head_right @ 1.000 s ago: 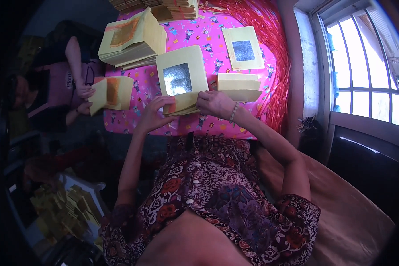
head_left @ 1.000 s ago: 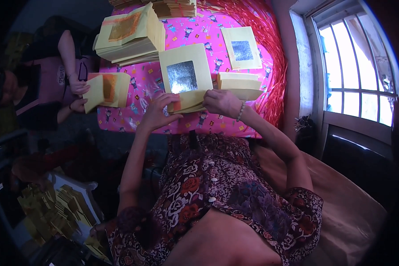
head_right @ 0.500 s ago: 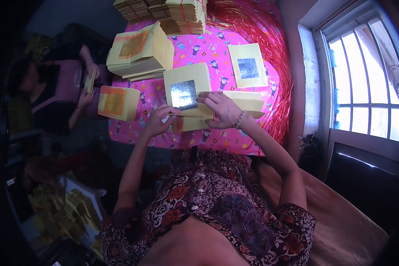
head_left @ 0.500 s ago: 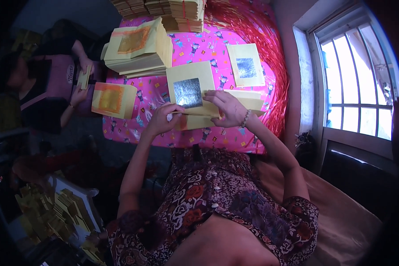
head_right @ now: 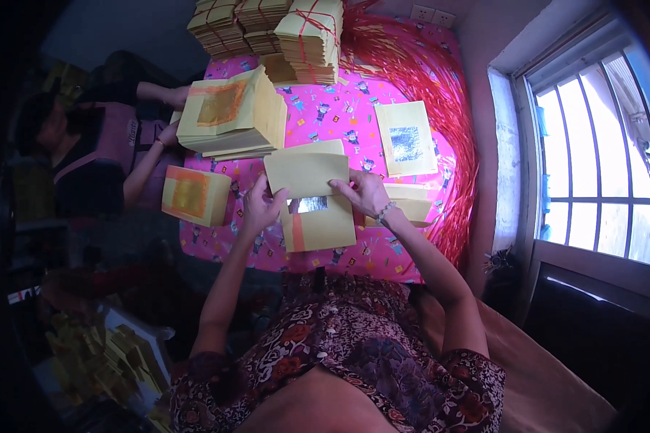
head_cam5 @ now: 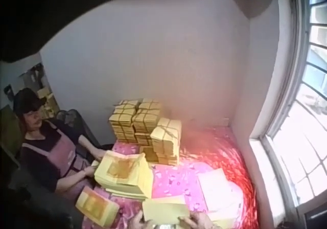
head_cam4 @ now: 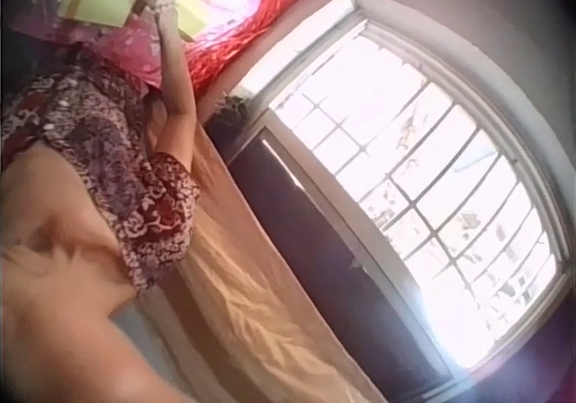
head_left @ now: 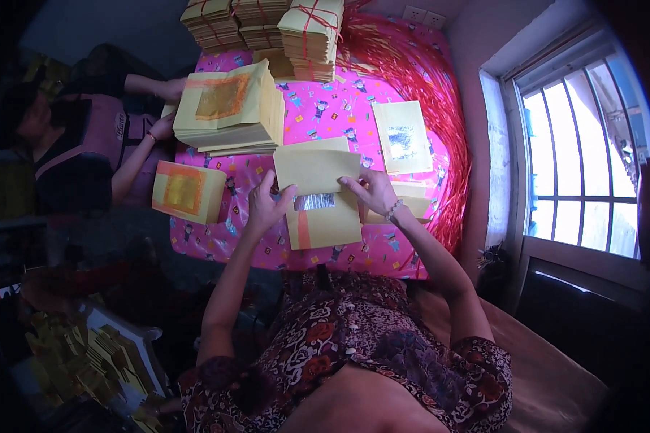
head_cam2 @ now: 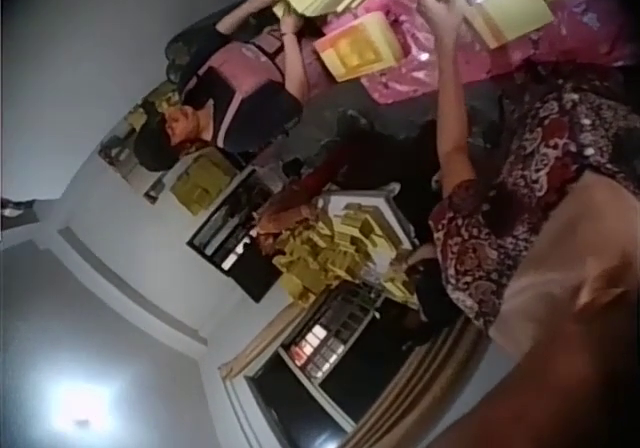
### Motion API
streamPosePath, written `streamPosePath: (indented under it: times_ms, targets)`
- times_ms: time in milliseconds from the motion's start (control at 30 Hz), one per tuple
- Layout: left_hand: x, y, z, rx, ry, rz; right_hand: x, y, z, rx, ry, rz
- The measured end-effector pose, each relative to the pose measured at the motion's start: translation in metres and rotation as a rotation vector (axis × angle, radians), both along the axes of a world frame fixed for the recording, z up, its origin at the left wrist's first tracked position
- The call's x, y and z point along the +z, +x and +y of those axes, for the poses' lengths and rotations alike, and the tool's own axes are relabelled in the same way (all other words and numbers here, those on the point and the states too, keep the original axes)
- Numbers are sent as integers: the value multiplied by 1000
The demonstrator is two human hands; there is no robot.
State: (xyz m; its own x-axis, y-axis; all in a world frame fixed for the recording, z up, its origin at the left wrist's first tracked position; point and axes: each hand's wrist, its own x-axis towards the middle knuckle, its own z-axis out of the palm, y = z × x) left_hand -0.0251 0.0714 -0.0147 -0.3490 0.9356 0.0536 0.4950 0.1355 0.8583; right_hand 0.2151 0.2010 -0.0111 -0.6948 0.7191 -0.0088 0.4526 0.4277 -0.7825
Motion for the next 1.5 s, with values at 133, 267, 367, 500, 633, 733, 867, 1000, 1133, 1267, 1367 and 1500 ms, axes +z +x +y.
streamPosePath:
  times_ms: [133, 267, 367, 500, 633, 733, 867, 1000, 1133, 1267, 1367, 1500]
  targets:
    - [-25, 7, 10, 133, 60, -200, -5, -14, 5, -233, -229, 165]
    - [-38, 11, 9, 179, 53, -186, -14, -24, 5, -387, -245, 85]
    - [-33, 17, 13, 212, 20, -179, -20, -30, 1, -478, -250, 156]
    - [-35, 17, 13, 195, 43, -200, -16, -33, -2, -496, -173, 91]
    - [-34, 15, 12, 186, -4, -174, 0, -35, -3, -480, -53, -72]
    - [-30, 19, 14, 191, 34, -194, 1, -35, -2, -460, 1, -136]
    - [-25, 26, 16, 241, 69, -257, 0, -36, -1, -421, 48, -188]
    - [-18, 29, 13, 241, -45, -54, -3, -35, -2, -405, 128, -194]
    - [-6, 32, 20, 351, 85, 321, -12, -34, -2, -436, 294, -63]
    - [-16, 34, 19, 110, -12, 461, -15, -34, -4, -428, 410, -2]
    - [-13, 42, 22, 99, -84, 482, -25, -33, -6, -328, 401, -85]
    - [-6, 52, 24, 7, -116, 681, -19, -41, -9, -293, 496, -254]
